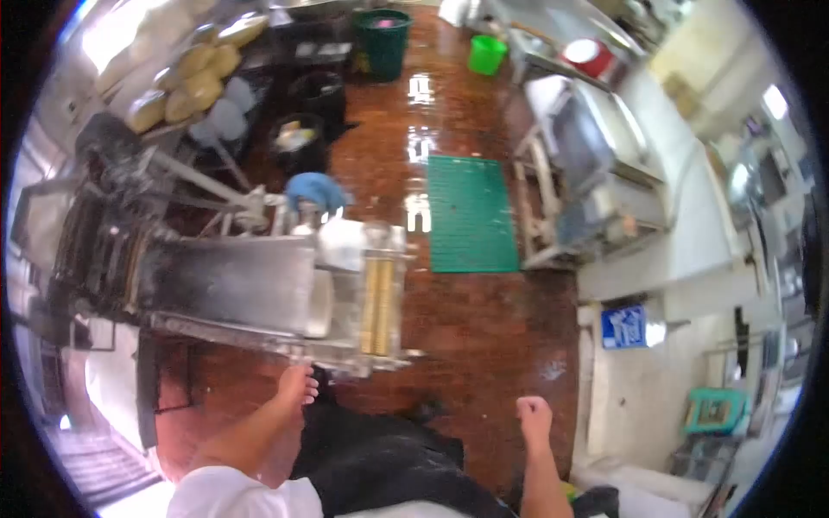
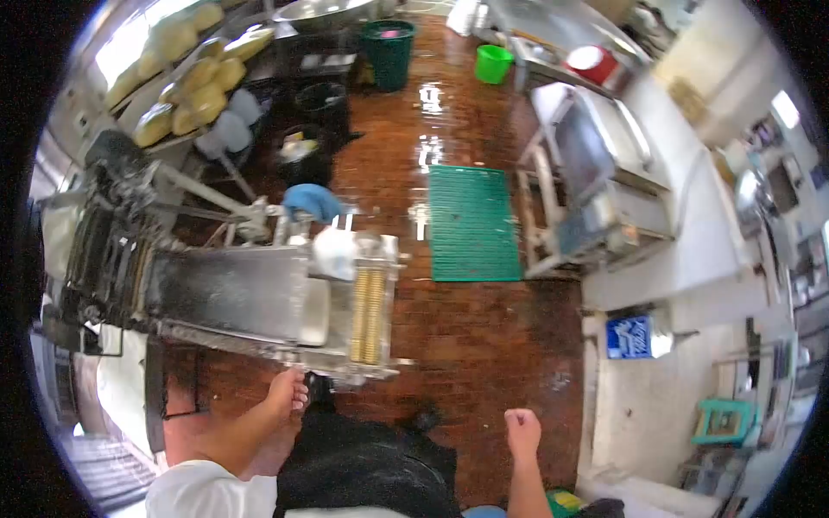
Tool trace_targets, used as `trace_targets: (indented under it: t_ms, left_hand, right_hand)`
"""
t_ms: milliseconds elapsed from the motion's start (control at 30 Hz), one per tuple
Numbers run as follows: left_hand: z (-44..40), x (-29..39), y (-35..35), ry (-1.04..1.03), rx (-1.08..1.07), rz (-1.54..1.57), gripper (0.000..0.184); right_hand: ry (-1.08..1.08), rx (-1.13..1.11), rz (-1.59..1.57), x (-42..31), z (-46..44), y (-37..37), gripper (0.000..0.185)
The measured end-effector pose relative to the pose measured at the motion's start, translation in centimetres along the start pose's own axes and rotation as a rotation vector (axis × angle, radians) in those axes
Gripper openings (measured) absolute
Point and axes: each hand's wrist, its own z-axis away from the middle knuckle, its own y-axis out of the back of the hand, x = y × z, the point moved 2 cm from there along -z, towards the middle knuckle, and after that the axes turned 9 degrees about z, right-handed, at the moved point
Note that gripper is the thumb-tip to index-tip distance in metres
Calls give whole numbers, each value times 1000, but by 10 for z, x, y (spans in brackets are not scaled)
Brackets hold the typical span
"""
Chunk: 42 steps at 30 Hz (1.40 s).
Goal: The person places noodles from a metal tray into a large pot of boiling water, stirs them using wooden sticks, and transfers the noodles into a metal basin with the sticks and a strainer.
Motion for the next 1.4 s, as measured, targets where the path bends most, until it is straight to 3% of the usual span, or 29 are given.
trace_targets:
  t_ms: [33, 100, 200, 267, 333, 433, 500, 633, 667, 700, 767, 800, 933, 1033, 1133, 1167, 1233, 1267, 1300, 1333, 1367, 1400]
  left_hand:
    - [9, 1, -41, -16, -74, -124, 50]
    - [30, 18, -124, -92, -257, -339, 41]
    - [38, 30, -213, -235, -558, -494, 29]
    - [46, 37, -248, -287, -607, -572, 32]
    - [51, 42, -274, -322, -575, -632, 33]
    - [16, 33, -280, -371, -531, -677, 31]
    - [-1, 31, -289, -314, -497, -569, 31]
    - [-24, 88, -329, -189, -440, -586, 29]
    - [-47, 99, -341, -195, -461, -596, 29]
    - [-62, 100, -351, -189, -480, -608, 29]
    - [-65, 156, -396, -265, -519, -569, 34]
    - [-67, 186, -413, -318, -561, -602, 35]
    - [-82, 310, -463, -703, -439, -569, 45]
    - [-122, 376, -485, -807, -313, -559, 44]
    - [-159, 415, -493, -697, -247, -536, 45]
    - [-167, 425, -492, -640, -234, -540, 45]
    - [-257, 406, -459, -486, -196, -903, 53]
    - [-266, 402, -441, -475, -107, -1035, 59]
    - [-293, 392, -414, -529, -186, -1101, 61]
    - [-250, 424, -418, -191, -168, -1199, 58]
    - [-249, 433, -404, -137, -107, -1054, 53]
    - [-254, 433, -386, -81, -53, -899, 48]
  right_hand:
    - [-185, -18, -162, 36, 7, 15, 19]
    - [-324, -19, -295, 76, 11, 38, 21]
    - [-216, -79, -209, 82, -21, 60, 25]
    - [-199, -53, -223, 42, -53, 67, 29]
    - [-79, -125, -280, 10, -89, 58, 30]
    - [-22, -409, -279, -30, -139, 40, 29]
    - [55, -580, -119, -31, -178, 32, 32]
    - [92, -627, 301, 46, -262, 37, 35]
    - [-110, -628, 339, 71, -273, 49, 38]
    - [-356, -579, 138, 99, -275, 65, 39]
    - [-590, -692, -39, 119, -289, 112, 32]
    - [-731, -479, -65, 117, -292, 126, 29]
    - [-850, -131, -208, 126, -338, 153, 32]
    - [-802, -689, -802, 152, -402, 126, 63]
    - [-399, -756, -175, 11, -463, 113, 34]
    - [-502, -727, -91, -4, -489, 96, 31]
    - [-647, -649, 53, -58, -593, 45, 31]
    - [-591, -660, 52, -89, -633, 32, 31]
    - [-539, -670, 56, -120, -672, 21, 31]
    - [-487, -717, 112, -151, -713, 8, 32]
    - [-434, -754, 183, -183, -756, -4, 33]
    - [-247, -780, 355, -220, -804, -18, 31]
